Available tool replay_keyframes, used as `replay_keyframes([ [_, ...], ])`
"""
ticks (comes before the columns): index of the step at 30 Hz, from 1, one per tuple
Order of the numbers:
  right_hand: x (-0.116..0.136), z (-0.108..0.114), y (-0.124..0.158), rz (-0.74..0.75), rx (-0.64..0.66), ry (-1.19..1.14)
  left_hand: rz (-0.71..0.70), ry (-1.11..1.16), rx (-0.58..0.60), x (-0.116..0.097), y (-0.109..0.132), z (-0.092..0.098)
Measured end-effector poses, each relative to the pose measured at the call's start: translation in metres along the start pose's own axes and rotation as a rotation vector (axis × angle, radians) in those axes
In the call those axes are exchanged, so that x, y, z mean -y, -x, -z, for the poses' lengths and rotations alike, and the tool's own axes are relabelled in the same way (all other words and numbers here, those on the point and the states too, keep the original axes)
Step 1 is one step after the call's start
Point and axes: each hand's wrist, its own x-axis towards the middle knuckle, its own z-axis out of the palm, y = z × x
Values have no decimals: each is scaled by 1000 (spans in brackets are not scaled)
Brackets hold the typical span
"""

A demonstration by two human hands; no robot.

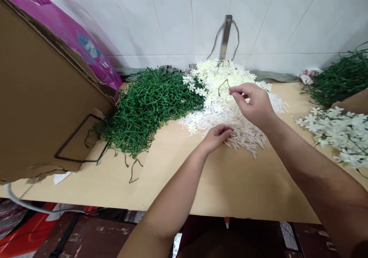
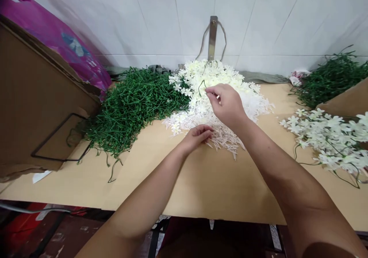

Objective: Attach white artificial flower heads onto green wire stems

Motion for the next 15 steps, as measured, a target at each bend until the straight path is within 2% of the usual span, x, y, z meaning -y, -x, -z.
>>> replay_keyframes([
  [2, 9, 18, 30, 3, 25, -89, -25, 142, 7, -6, 3, 2],
  [4, 17, 29, 60, 7, 109, -149, -49, 241, 9, -11, 5, 5],
  [8, 26, 40, 108, -130, 248, -276, -96, 264, 31, -14, 7, 9],
  [11, 28, 43, 126, -236, 334, -357, -71, 150, 135, -17, 10, 10],
  [15, 30, 45, 131, -304, 392, -418, 20, -41, 325, -22, 14, 8],
])
